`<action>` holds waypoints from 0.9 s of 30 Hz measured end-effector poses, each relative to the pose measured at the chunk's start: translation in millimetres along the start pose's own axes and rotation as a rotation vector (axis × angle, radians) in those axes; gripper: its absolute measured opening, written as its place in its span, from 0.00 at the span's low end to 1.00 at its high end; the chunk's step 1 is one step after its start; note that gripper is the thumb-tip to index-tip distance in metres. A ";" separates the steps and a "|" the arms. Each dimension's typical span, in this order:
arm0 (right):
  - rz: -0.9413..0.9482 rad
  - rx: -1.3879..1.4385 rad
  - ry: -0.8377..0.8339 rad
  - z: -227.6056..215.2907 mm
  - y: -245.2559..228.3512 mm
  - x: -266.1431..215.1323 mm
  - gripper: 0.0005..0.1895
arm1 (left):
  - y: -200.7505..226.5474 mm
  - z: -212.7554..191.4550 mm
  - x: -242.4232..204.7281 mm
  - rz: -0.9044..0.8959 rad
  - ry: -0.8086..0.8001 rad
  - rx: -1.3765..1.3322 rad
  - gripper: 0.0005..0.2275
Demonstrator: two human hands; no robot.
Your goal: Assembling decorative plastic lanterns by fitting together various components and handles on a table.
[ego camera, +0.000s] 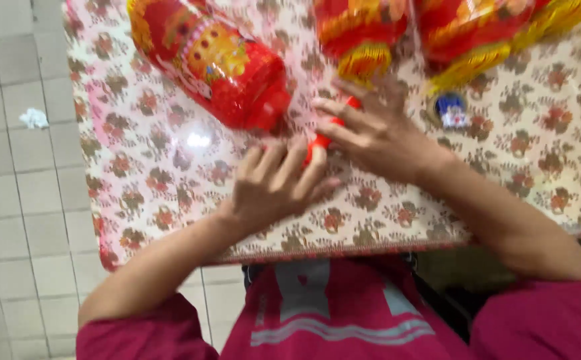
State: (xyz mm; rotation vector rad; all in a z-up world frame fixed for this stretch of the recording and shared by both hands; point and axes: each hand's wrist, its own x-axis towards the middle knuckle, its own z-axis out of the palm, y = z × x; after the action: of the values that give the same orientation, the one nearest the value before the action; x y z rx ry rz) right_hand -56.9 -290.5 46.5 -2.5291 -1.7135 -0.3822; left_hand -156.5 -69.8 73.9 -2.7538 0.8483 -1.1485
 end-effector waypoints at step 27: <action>0.075 0.149 0.400 -31.1 -41.2 -19.6 0.18 | 5.5 4.6 -14.7 -0.086 0.063 -0.330 0.16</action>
State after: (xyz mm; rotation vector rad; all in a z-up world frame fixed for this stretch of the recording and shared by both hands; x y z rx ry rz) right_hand -107.0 -298.6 68.3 -2.2165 -1.4364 -0.6730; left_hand -164.4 -67.9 59.7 -3.0577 1.0194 -1.2136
